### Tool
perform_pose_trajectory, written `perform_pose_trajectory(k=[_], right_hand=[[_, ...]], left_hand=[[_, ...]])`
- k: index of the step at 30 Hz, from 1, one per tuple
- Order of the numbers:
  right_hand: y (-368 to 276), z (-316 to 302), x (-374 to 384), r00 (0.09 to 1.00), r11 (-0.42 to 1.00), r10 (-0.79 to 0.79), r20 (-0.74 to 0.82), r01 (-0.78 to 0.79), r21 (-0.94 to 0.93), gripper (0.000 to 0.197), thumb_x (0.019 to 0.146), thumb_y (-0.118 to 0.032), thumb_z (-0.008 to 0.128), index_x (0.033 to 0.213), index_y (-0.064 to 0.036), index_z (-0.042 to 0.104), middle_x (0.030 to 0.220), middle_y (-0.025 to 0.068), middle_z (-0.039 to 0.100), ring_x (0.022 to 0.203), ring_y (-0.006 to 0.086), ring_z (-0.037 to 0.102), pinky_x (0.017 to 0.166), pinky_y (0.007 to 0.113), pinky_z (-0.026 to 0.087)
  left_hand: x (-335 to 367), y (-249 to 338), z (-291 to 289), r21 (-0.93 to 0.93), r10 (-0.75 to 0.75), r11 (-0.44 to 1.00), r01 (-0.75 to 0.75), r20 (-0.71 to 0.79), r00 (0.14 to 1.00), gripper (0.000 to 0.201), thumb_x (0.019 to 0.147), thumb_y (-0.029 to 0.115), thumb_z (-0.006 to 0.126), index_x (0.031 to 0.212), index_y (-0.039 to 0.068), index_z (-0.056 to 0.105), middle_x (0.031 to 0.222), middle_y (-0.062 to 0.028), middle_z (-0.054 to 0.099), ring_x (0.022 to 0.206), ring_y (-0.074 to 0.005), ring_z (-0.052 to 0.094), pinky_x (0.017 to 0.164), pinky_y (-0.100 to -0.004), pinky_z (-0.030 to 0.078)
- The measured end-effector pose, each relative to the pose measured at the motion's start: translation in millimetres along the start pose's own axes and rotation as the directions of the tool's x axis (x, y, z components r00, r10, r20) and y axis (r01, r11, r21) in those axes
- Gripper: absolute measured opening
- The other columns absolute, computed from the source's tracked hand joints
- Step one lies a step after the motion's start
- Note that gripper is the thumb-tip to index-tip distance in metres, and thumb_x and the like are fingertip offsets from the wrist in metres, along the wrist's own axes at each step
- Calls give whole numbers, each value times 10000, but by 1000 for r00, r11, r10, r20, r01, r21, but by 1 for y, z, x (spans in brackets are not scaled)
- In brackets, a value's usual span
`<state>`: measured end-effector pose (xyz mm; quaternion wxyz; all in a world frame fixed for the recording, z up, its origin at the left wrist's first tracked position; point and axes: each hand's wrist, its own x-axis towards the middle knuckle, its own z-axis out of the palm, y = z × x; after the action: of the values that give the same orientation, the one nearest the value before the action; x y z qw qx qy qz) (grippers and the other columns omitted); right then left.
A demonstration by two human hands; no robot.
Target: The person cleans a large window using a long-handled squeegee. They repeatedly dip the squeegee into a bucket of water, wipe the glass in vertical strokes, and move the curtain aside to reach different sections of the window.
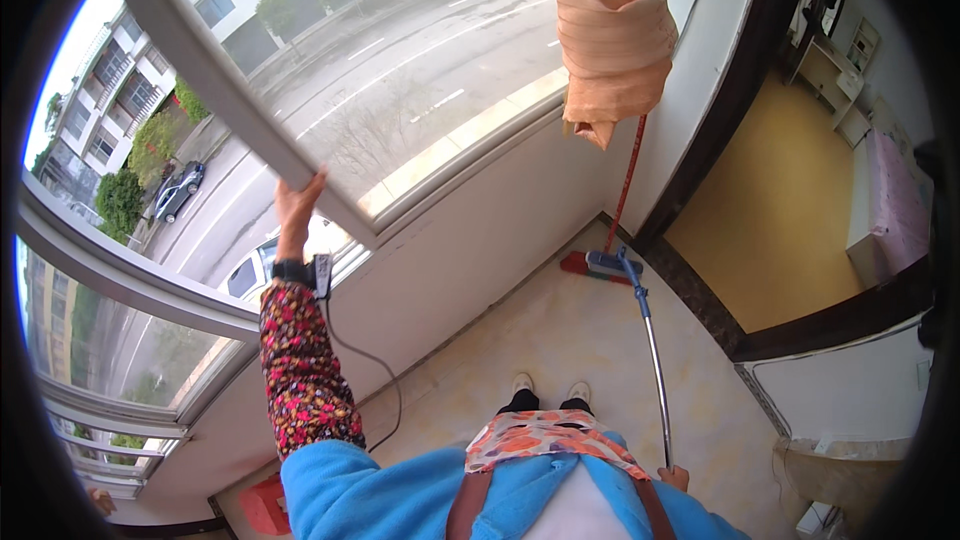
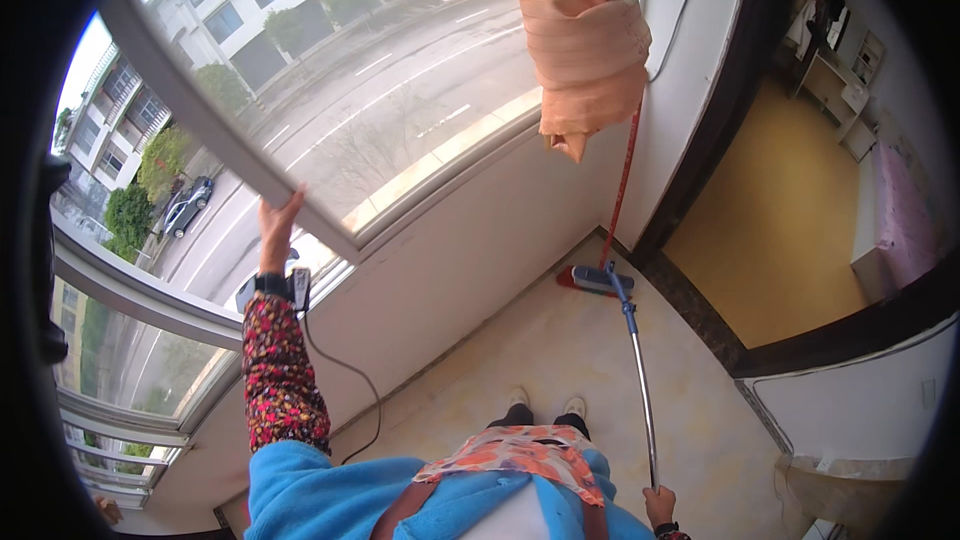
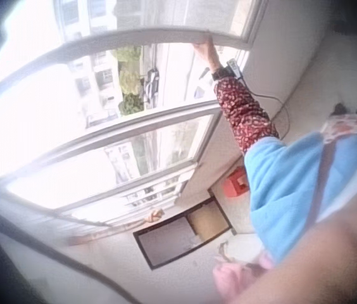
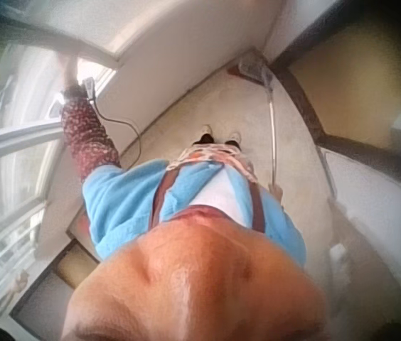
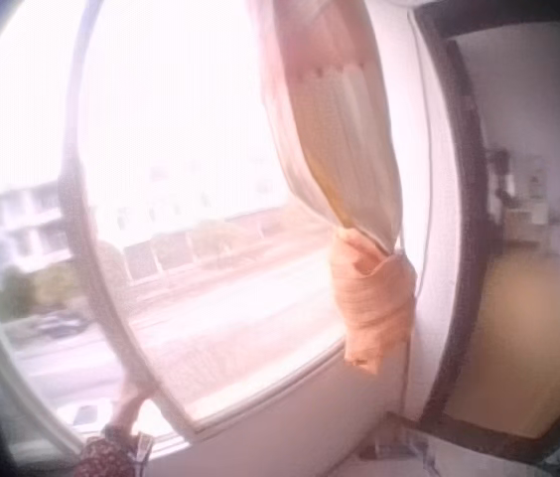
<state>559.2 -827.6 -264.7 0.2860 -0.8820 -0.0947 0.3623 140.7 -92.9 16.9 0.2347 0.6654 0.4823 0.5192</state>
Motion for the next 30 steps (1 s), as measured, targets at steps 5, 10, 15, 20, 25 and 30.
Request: perform_pose_trajectory(k=[5,10,15,20,25,30], right_hand=[[6,-2,19,999,999,32,10,-32,-39,251,675,-176,629,577,42,550,495,83,511,479,139,486,464,375,398],[12,-6,29,998,997,50,27,-48,-62,252,671,-177,627,576,43,550,490,88,509,478,143,490,466,377,401],[21,-10,41,998,993,54,26,-51,-103,253,667,-178,624,574,44,550,485,94,507,478,146,495,469,378,404],[44,-1,48,998,989,57,9,-55,-134,253,663,-179,622,572,46,550,480,99,506,477,149,499,472,379,408],[71,32,16,986,966,-167,15,167,-196,239,815,-231,606,650,-58,604,643,142,596,587,237,552,557,388,443],[85,70,-11,998,997,-64,-30,65,49,353,836,-369,595,730,-33,613,629,160,558,595,238,527,581,425,434]], left_hand=[[-46,-14,-95,44,17,999,-7,-241,970,381,726,174,796,1002,-1,598,1028,-71,555,890,-145,549,719,-272,470],[-126,16,-65,636,537,769,-56,-597,596,484,869,93,610,1295,6,397,1300,-150,438,1189,-285,454,971,-415,391],[-115,61,103,463,438,742,-485,213,874,437,751,0,613,1179,48,542,1214,-147,530,1175,-309,475,1011,-419,358],[-49,125,245,263,550,484,-834,650,524,523,761,85,633,1257,53,470,1280,-136,479,1235,-309,415,1042,-413,330],[-18,178,358,-120,565,797,-593,495,660,464,807,157,643,1209,7,465,1186,-191,505,1146,-306,492,959,-392,401],[-10,200,412,-262,420,904,-338,388,820,253,814,141,620,984,-35,555,990,-148,571,872,-224,610,745,-326,494]])
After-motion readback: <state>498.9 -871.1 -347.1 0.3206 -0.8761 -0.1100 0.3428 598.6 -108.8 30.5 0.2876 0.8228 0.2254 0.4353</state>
